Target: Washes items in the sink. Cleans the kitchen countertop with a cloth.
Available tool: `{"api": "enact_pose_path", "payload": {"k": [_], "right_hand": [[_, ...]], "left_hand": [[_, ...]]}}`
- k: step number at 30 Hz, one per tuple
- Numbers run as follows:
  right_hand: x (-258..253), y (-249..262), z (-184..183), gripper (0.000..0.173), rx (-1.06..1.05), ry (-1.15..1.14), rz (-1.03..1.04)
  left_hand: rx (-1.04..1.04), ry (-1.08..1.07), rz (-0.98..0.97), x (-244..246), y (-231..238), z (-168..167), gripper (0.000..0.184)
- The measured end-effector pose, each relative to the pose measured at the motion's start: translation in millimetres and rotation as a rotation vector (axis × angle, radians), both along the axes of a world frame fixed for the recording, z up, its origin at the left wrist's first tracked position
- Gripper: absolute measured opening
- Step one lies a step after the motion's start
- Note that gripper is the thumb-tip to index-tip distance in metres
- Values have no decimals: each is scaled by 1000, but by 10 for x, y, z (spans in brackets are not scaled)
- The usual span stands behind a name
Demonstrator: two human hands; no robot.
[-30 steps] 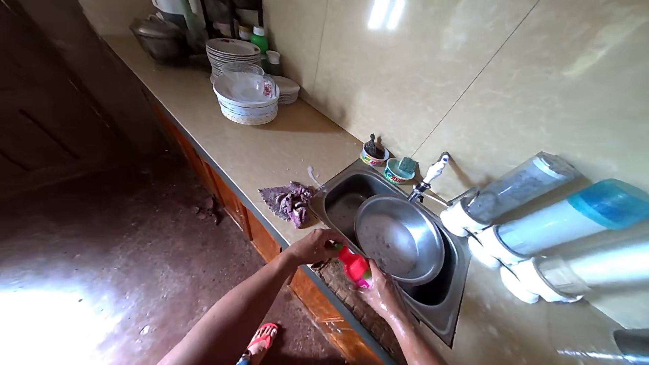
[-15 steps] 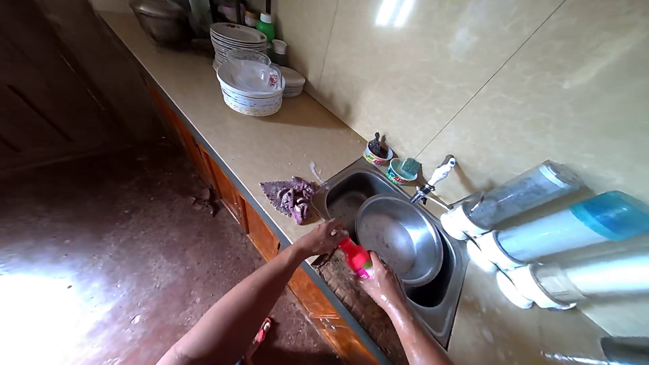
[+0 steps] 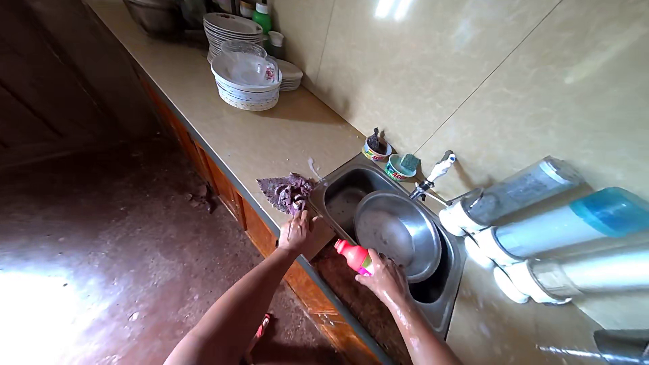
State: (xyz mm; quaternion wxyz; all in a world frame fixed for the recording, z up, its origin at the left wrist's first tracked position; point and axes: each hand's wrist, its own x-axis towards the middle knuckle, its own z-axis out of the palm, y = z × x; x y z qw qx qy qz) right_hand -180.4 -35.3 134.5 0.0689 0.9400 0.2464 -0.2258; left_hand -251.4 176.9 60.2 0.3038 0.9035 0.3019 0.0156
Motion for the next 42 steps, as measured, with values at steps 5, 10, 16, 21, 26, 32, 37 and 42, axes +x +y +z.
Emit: {"api": "enact_pose_path", "payload": {"k": [5,10,16,21,26,32,37,42], "right_hand": [[21,103,46,76,-77,-14,39],[35,188,92,73,-110,-27,66],[5,244,141,72,-107,-28,95],[-62,262,175,71,-96,-7,123],[-104,272,182,70,-110,-9,153],[-4,250,179,66,-89,-42,100],[90,140,232,67,-105,-52,74],[112,52,249,67,-97,-71,54]], "left_hand": [[122,-110,-15,0,-10,-237,50],[112,-89,-40,4,13,-242,52],[108,-88,-44,4,14,-242,52],[84,-75,-48,9,23,-229,51],[93,-80,-44,4,23,-227,51],[116,-112,-38,9,18,-267,50],[124,-135,-36,7,26,-301,50],[113,-107,-34,22,40,-305,50]]}}
